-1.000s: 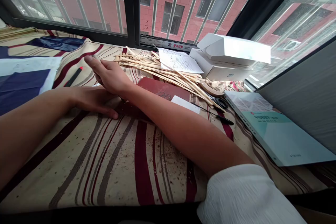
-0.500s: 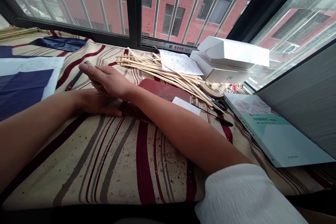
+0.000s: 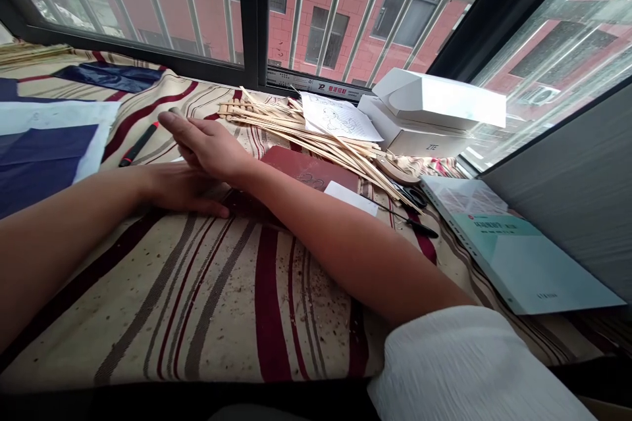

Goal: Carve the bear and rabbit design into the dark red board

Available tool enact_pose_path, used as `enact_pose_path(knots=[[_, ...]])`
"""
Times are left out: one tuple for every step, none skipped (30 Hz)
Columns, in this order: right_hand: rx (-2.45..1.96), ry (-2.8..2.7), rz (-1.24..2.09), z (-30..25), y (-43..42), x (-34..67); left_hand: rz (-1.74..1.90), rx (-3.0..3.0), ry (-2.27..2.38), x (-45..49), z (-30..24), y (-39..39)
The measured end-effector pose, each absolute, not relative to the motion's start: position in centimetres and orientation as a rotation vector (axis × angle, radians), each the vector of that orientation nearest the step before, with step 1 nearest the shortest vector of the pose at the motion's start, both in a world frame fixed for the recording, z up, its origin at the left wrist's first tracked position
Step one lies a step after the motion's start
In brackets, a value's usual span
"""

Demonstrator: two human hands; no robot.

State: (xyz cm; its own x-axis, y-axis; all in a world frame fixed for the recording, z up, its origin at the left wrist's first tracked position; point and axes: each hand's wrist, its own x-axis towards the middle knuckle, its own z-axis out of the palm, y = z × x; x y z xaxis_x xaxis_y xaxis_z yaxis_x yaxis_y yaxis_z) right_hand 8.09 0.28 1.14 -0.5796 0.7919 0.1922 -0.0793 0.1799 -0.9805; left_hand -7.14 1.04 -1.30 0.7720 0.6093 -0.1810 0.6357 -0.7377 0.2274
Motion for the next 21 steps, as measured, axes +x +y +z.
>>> enact_pose_path(knots=[[-0.747,-1.686,1.343,0.9,0.3,7.9,-0.111,2.712,0.966,-7.0,-1.2,1.1],[-0.808,-1.652,1.209,0.8,0.3,7.8,-0.094,2.724,0.970,-6.9,-1.1,1.1],[-0.848,-1.626,1.127,0.7,0.3,7.7,-0.089,2.726,0.973,-6.9,-1.0,1.0],[-0.853,-1.616,1.128,0.7,0.2,7.7,-0.094,2.717,0.972,-6.8,-1.0,1.0],[-0.816,-1.626,1.220,0.8,0.1,7.7,-0.107,2.699,0.966,-6.8,-1.0,1.0],[-0.748,-1.651,1.362,0.9,0.0,7.8,-0.123,2.676,0.964,-6.9,-1.1,1.0],[-0.669,-1.680,1.512,1.1,-0.1,7.9,-0.140,2.649,0.972,-6.9,-1.1,1.0],[-0.589,-1.704,1.658,1.2,-0.1,8.1,-0.155,2.621,0.987,-7.0,-1.2,1.0],[-0.526,-1.713,1.777,1.3,0.0,8.3,-0.163,2.603,1.002,-7.1,-1.2,0.9],[-0.488,-1.697,1.862,1.4,0.1,8.5,-0.159,2.599,1.014,-7.2,-1.2,0.9],[-0.474,-1.658,1.913,1.5,0.2,8.7,-0.147,2.610,1.018,-7.2,-1.2,0.9],[-0.474,-1.604,1.934,1.5,0.4,8.8,-0.129,2.629,1.015,-7.2,-1.1,0.8],[-0.483,-1.547,1.936,1.4,0.4,8.9,-0.112,2.649,1.010,-7.2,-1.1,0.8],[-0.500,-1.501,1.929,1.4,0.4,8.9,-0.103,2.662,1.013,-7.2,-1.0,0.8],[-0.525,-1.480,1.924,1.4,0.4,8.9,-0.114,2.660,1.024,-7.1,-1.0,0.8],[-0.553,-1.480,1.919,1.3,0.3,8.9,-0.140,2.642,1.038,-7.1,-1.0,0.8],[-0.578,-1.498,1.911,1.4,0.1,8.8,-0.169,2.621,1.047,-7.0,-1.0,0.8],[-0.592,-1.523,1.897,1.5,0.0,8.8,-0.189,2.610,1.044,-6.9,-0.9,0.9],[-0.589,-1.542,1.873,1.6,0.0,8.9,-0.192,2.613,1.028,-6.8,-0.9,0.9],[-0.574,-1.543,1.835,1.8,0.0,9.0,-0.179,2.632,0.998,-6.7,-0.8,0.9],[-0.553,-1.525,1.789,2.1,0.1,9.1,-0.146,2.659,0.959,-6.6,-0.6,0.9]])
